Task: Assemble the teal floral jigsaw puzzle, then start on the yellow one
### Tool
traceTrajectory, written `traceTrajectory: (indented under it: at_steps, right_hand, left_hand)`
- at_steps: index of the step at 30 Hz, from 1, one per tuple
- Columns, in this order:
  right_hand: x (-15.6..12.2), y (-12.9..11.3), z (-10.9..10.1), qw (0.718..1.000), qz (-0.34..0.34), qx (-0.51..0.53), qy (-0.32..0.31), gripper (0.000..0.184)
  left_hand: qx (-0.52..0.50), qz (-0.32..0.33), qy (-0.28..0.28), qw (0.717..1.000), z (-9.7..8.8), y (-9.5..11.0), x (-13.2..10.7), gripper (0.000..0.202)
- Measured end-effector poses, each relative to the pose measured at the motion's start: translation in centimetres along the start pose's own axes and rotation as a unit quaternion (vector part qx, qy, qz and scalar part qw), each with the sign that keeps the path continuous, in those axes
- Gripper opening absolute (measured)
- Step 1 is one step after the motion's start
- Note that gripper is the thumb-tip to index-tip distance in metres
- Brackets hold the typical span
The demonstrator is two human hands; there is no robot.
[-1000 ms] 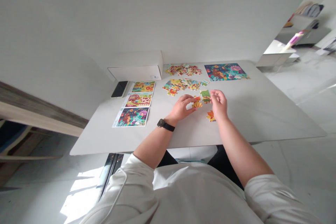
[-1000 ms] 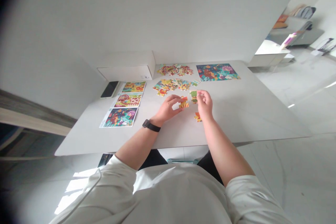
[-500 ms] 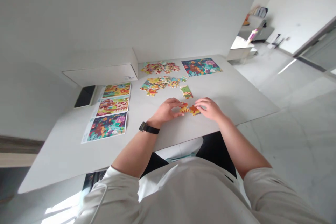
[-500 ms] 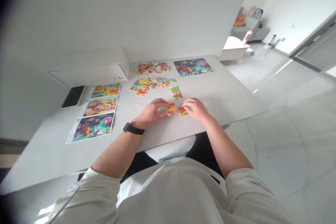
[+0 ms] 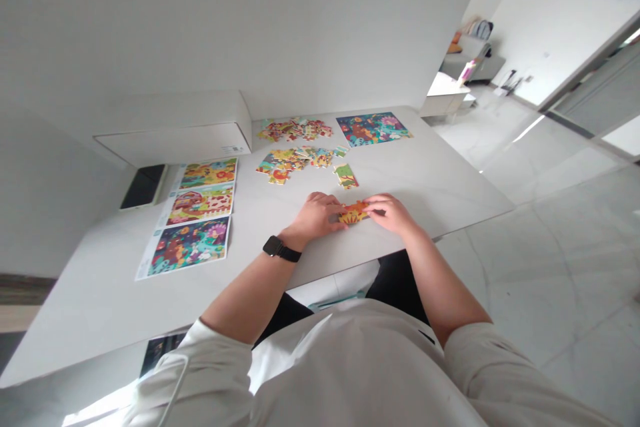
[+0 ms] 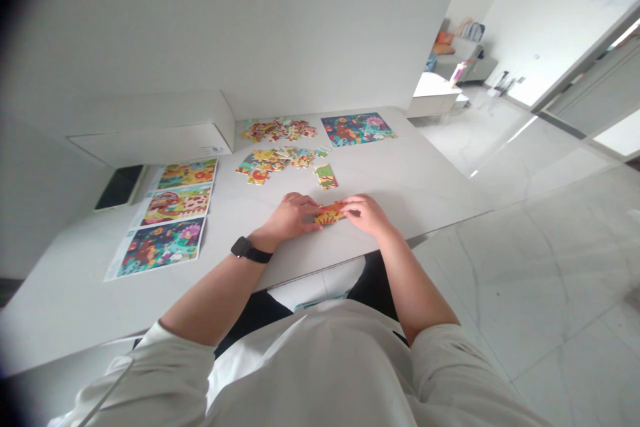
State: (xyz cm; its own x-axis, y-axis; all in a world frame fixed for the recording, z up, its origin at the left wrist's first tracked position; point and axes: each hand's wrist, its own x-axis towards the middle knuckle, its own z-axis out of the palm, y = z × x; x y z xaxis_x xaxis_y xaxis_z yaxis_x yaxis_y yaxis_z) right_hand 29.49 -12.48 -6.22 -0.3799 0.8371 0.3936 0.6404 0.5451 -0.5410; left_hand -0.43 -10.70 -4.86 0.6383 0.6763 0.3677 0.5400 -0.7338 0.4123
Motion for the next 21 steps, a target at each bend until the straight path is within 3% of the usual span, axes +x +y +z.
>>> traceTrajectory:
  at_steps: [12,21]
  right_hand:
    - [-0.11,0.23,0.06,1.000,-0.013,0.003,-0.002,0.021]
    - [-0.08,0.48,0.14,1.000,-0.012,-0.007,-0.006,0.020]
  left_hand:
    - [0.038,-0.007,-0.012,0.999,-0.30,0.68,0.06,0.042]
    - [0.012,0.019,-0.011,1.000,-0.52,0.96,0.03,0.030]
